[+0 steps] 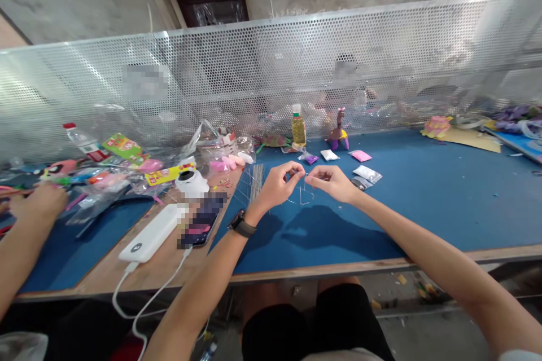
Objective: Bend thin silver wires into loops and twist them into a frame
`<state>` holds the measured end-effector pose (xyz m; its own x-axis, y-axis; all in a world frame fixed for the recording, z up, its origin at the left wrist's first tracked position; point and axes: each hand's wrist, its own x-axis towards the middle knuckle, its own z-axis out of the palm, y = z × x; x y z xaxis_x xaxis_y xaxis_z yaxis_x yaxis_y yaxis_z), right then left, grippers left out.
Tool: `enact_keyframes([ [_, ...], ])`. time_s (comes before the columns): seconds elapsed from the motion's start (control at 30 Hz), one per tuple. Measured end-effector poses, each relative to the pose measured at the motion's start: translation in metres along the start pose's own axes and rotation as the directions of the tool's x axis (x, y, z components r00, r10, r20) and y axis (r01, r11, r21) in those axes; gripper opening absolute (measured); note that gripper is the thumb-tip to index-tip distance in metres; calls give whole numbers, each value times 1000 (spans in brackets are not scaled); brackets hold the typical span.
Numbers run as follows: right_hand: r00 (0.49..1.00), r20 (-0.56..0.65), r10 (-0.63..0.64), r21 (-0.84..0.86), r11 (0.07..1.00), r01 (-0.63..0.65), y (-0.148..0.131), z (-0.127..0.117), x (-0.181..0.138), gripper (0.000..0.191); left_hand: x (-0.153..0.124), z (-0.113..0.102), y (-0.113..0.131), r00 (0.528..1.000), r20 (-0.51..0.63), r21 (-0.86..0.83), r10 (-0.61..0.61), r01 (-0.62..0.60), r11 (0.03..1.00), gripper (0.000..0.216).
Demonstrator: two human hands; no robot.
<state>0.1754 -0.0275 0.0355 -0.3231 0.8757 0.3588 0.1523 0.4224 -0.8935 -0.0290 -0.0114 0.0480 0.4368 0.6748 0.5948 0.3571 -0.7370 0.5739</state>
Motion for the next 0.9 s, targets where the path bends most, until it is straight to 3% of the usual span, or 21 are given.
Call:
enact_keyframes([
  [0.13, 998, -29, -47, -109, 993, 43, 3, 0, 0, 34, 0, 0, -1, 1000, 22, 38, 12, -13, 999, 18],
  [0.23, 986, -59, -158, -326, 936, 131, 7, 0, -2, 24, -1, 0, -3, 999, 39, 53, 5, -7, 999, 19],
  [0.3, 963, -70, -259, -522, 832, 186, 11, 1, -3, 20, -1, 1, -3, 999, 50, 49, -10, 7, 999, 21],
  [0.4, 912, -78, -402, -779, 596, 195, 16, 4, -3, 27, -1, 1, -2, 996, 75, 1, -41, 41, 999, 24],
  [0.5, 868, -60, -493, -895, 411, 172, 17, 7, -1, 38, 0, 2, 0, 992, 99, -89, -78, 87, 992, 25],
  [0.57, 860, -46, -508, -913, 371, 170, 16, 8, 1, 40, 1, 3, 1, 990, 107, -137, -97, 111, 984, 25],
  [0.63, 872, -73, -484, -900, 409, 152, 14, 8, 2, 38, 1, 4, 1, 989, 103, -156, -103, 118, 981, 24],
  [0.7, 899, -138, -415, -832, 541, 122, 12, 7, 3, 32, 1, 5, -1, 991, 89, -154, -97, 110, 982, 25],
  [0.8, 954, -158, -255, -546, 827, 131, 10, 5, 2, 20, 0, 5, -5, 995, 58, -136, -84, 91, 987, 26],
  [0.9, 980, -106, -166, -232, 963, 138, 11, 3, 1, 30, -1, 4, -7, 997, 20, -97, -76, 77, 992, 27],
])
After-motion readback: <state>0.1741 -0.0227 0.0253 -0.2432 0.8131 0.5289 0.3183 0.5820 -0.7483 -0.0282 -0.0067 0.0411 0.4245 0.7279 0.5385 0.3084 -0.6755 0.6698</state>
